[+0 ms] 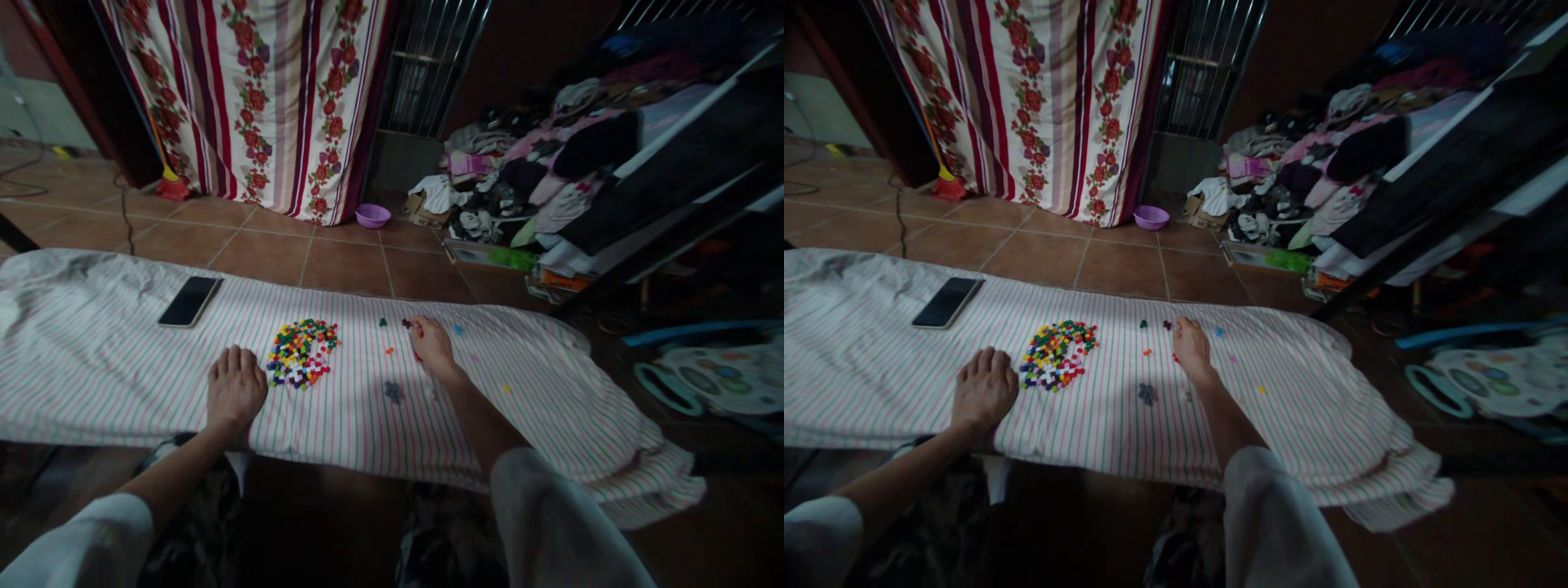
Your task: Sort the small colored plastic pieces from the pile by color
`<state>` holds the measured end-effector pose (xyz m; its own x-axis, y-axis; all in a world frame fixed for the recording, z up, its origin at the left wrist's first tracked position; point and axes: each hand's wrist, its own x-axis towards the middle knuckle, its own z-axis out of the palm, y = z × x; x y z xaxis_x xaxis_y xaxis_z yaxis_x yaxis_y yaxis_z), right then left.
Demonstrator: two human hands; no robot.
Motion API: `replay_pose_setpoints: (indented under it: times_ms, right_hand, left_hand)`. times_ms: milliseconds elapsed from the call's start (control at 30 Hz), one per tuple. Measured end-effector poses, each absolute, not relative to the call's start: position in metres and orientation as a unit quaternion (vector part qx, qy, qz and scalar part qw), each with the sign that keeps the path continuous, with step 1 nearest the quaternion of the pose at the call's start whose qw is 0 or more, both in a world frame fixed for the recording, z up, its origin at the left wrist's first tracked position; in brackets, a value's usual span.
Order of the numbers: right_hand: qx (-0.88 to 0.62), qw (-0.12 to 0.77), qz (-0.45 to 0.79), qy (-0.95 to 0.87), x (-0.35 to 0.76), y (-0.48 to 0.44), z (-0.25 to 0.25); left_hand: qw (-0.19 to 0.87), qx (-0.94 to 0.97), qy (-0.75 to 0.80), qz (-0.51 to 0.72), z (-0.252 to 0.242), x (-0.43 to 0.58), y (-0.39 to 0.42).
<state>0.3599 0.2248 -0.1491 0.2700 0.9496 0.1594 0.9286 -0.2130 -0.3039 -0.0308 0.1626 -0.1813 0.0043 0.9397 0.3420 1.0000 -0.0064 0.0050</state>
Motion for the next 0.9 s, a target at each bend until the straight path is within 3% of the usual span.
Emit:
replay_pose_setpoints:
  times_ms: [333, 900]
  right_hand:
    - [-0.642, 0.211, 0.096, -0.731, 0.26, 0.218, -0.157]
    - [-0.65, 0.109, 0.106, -0.744, 0.195, 0.226, -0.152]
  left_hand:
    - [0.105, -0.7, -0.689, -0.152, -0.181, -0.031, 0.162]
    - [0.1, -0.697, -0.691, -0.164, -0.185, -0.033, 0.163]
